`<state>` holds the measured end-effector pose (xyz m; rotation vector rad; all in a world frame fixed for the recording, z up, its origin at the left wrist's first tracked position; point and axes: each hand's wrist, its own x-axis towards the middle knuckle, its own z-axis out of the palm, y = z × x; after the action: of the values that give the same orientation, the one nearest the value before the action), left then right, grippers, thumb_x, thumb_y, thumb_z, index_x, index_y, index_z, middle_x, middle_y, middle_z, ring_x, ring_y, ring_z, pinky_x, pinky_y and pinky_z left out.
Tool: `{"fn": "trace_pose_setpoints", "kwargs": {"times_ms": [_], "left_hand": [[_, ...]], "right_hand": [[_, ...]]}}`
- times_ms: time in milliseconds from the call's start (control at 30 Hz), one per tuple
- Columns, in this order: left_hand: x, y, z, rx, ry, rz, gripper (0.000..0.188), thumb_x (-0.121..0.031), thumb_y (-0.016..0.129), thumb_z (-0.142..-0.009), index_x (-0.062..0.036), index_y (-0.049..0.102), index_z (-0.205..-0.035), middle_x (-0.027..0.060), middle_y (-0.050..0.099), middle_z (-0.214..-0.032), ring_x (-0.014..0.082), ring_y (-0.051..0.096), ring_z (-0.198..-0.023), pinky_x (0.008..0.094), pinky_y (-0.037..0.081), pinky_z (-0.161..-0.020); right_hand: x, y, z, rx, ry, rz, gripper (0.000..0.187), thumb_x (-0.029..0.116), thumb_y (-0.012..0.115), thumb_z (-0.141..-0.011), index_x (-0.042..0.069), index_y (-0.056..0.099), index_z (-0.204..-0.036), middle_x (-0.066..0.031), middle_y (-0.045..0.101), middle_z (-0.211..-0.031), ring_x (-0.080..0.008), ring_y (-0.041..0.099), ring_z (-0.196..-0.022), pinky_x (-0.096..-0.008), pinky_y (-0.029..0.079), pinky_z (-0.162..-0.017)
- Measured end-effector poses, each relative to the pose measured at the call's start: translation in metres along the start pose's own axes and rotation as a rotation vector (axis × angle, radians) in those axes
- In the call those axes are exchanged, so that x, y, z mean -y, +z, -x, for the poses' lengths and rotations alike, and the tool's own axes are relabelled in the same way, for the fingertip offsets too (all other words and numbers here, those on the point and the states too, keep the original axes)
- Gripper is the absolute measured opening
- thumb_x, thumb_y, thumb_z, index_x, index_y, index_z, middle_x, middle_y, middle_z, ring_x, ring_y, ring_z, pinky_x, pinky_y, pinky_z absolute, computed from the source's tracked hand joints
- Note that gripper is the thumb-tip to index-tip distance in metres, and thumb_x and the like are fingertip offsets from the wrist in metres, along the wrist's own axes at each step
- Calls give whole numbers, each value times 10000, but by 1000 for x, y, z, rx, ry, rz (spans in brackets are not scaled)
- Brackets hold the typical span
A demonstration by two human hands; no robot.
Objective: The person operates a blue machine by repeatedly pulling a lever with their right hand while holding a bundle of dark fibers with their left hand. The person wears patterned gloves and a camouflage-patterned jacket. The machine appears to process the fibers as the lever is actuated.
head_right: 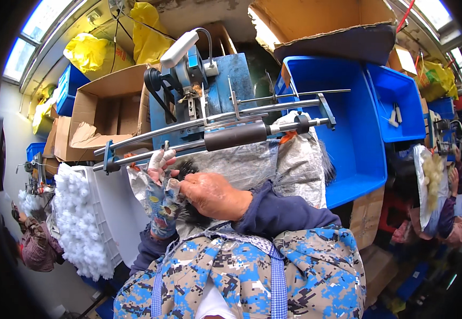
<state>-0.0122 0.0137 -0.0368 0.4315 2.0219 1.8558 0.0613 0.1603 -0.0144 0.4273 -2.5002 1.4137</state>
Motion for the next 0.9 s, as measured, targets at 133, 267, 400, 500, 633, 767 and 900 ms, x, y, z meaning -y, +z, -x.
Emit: {"fn": "trace_pose_setpoints", "kwargs": {"times_ms": [133,267,400,500,633,767,900], "left_hand": [[-6,-4,3,-32,189,2,715,-391,692,-749,-34,375,-1281,119,493,-1218,210,494,-1076,288,441,-825],[-4,-70,21,242,207,-854,669,-281,772,-600,-6,491,-1141,134,516,-1127,268,491,-1056,355,418,-862],[15,-86,39,358,111,-1203,527,-110,742,-567,-22,532,-1042,111,559,-1074,273,540,-971,386,464,-773],[22,-83,36,312,135,-1124,435,-1,700,-574,-34,560,-985,80,611,-983,242,577,-907,353,495,-670],[17,-87,28,392,220,-1104,394,-62,703,-586,-19,582,-958,111,608,-953,301,553,-893,392,456,-742],[16,-86,27,228,134,-774,153,-13,654,-664,-40,633,-813,114,622,-860,253,598,-686,299,485,-617],[0,-79,25,153,237,-949,148,-21,648,-691,-47,635,-836,87,610,-792,226,588,-658,296,458,-571]], "right_hand": [[-2,-13,-5,-61,19,144,165,-2,567,-697,34,541,-855,-117,518,-745,-308,554,-701,-387,452,-580],[-34,-65,-33,-200,80,436,115,-11,550,-720,26,562,-828,-116,523,-758,-294,558,-710,-369,460,-595],[-96,-86,-77,-177,202,832,132,31,539,-741,48,623,-842,-109,544,-830,-288,530,-833,-387,443,-681],[-126,-83,-87,-141,292,932,125,89,524,-752,65,637,-798,-125,551,-916,-294,509,-914,-411,430,-708],[-135,-77,-89,-118,319,965,128,117,522,-759,67,630,-805,-136,557,-929,-301,518,-917,-416,438,-715],[-132,-75,-87,-94,341,1003,128,114,519,-758,70,617,-827,-136,559,-928,-301,533,-900,-416,440,-708],[-134,-76,-84,-98,322,1022,126,103,516,-754,75,607,-836,-126,568,-907,-294,548,-868,-413,441,-696]]}}
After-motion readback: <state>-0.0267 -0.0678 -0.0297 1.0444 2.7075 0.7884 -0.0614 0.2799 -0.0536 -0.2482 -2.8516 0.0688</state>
